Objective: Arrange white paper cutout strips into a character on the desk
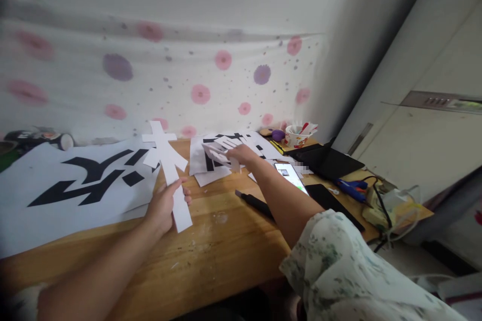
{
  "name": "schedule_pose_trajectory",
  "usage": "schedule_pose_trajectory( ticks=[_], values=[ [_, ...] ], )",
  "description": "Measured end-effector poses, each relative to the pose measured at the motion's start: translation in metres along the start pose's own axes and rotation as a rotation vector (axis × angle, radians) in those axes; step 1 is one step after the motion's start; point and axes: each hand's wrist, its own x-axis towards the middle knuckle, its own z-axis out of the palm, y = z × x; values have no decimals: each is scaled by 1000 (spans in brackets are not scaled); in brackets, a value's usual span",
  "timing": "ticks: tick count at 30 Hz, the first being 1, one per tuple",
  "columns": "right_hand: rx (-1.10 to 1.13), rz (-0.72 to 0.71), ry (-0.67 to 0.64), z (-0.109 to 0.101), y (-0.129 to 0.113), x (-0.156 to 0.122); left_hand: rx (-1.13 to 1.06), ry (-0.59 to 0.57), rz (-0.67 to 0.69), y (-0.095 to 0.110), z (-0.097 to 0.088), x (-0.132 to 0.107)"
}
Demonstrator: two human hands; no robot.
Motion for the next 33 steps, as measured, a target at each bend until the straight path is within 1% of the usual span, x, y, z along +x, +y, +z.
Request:
schedule_pose_trajectory(
  ticks=[2,4,6,8,10,12,15,17,19,22,24,26,29,31,33],
  values=[
    [64,-47,14,-14,-6,1,0,1,-5,0,-1,1],
    [91,-99,49,-23,-12,-1,1,-5,-9,-1,-2,1],
    [78,-141,105,-26,-17,-4,3,-10,-12,-2,-2,2],
    [19,-165,166,-22,-22,-8,8,-11,-10,-3,-3,3],
    [-74,-176,225,-10,-27,-12,13,-9,-6,-3,-2,3],
    [-183,-187,270,6,-31,-15,16,-5,-3,-4,-1,2],
    [-362,-227,287,34,-34,-20,21,7,-4,-4,0,2],
    [-473,-266,253,50,-33,-22,24,16,-6,-4,0,2],
    [-564,-286,198,62,-30,-24,28,26,-13,-3,-1,3],
    [-655,-263,111,69,-22,-21,45,41,-24,1,-5,8],
    [-682,-237,72,64,-15,-15,64,43,-26,4,-9,13],
    [-693,-197,73,52,-7,-6,78,46,-15,6,-13,20],
    [-711,-85,147,24,11,11,83,56,8,6,-18,27],
    [-725,7,187,5,26,22,83,55,10,5,-18,27],
    [-730,88,202,-8,42,30,84,46,9,5,-17,25]
  ],
)
